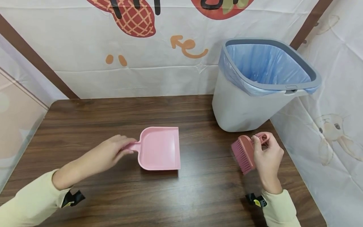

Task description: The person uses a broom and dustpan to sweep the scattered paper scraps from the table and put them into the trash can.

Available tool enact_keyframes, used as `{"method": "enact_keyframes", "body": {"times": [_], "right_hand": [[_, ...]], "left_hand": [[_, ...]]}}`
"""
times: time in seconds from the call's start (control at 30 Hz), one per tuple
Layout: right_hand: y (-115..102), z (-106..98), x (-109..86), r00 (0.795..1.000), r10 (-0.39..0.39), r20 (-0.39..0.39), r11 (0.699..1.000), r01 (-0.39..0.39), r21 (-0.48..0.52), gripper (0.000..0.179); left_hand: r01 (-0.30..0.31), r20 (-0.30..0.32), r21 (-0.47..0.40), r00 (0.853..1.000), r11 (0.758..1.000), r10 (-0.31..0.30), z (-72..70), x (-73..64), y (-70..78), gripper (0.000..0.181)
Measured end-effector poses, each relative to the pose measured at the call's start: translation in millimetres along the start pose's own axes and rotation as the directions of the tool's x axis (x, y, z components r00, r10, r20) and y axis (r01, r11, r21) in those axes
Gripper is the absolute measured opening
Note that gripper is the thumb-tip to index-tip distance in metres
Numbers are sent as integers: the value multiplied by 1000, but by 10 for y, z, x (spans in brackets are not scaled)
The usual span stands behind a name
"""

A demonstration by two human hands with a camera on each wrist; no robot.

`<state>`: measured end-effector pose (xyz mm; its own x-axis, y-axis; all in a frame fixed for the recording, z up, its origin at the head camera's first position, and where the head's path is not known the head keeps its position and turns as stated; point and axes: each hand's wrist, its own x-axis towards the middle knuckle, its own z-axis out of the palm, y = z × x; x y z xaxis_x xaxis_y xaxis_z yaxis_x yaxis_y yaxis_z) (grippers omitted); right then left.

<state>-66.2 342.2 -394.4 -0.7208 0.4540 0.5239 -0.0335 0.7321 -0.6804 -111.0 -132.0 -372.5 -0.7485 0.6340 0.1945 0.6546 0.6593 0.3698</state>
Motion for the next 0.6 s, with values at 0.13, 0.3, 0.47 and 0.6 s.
{"method": "enact_keyframes", "body": {"times": [0.13,0.3,0.47,0.6], "right_hand": [[-7,-3,-6,1000,-1,-4,1000,1,-8,10],[7,-2,-9,1000,-7,-8,1000,7,-10,11],[14,4,-4,1000,-9,-9,1000,8,-3,11],[18,9,3,1000,-17,-13,1000,17,-9,10]], "left_hand": [[10,-18,-19,1000,1000,-10,172,-200,-27,26],[17,-49,-52,999,999,-19,377,-362,-52,26],[29,-63,-56,997,998,-33,512,-452,-80,27],[30,-45,-54,998,998,-33,610,-471,-87,27]]}}
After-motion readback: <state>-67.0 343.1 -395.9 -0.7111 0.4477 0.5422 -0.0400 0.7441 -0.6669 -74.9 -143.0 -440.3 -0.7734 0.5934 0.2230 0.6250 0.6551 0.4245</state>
